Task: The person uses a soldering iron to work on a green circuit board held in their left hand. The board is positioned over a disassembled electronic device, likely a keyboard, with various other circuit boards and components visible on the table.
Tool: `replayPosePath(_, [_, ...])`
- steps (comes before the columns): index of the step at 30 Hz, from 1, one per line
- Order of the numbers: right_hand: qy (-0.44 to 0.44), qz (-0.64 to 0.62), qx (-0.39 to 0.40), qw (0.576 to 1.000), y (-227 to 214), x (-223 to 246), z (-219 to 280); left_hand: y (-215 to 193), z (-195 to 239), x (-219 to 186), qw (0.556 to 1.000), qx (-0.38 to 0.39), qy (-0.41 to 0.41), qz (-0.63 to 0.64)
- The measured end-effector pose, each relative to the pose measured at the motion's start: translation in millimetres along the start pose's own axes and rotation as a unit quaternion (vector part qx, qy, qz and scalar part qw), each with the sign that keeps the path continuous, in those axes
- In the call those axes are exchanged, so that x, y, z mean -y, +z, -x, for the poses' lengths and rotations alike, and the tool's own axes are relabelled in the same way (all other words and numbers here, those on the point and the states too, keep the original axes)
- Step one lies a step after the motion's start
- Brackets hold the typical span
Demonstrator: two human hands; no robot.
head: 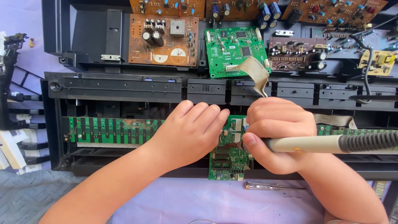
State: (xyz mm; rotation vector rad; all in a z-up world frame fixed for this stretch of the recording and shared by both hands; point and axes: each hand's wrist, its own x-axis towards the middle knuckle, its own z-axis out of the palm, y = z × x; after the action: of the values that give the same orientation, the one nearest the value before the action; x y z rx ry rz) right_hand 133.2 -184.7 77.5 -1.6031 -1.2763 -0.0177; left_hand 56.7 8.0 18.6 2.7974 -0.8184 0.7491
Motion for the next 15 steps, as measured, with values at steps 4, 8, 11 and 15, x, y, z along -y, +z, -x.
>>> replayPosePath(4, [-0.011,-0.008,-0.007,1.000,-1.1,0.3,-1.3,-0.9,-0.8,-0.2,1.000,-0.001,0.002,-0.011])
replayPosePath(8, [-0.053,-0.013,-0.006,0.999,-6.9,1.1,3.5,-2.3,-0.8,0.6,1.000,0.005,0.005,-0.019])
replayPosePath(11, [-0.074,-0.025,0.019,0.997,-3.7,0.9,-1.4,-2.5,-0.9,0.5,1.000,0.006,0.003,-0.024])
replayPosePath(15, [-0.080,-0.027,0.032,0.996,2.9,4.0,-3.9,-2.4,-0.6,0.5,1.000,0.017,0.000,-0.019])
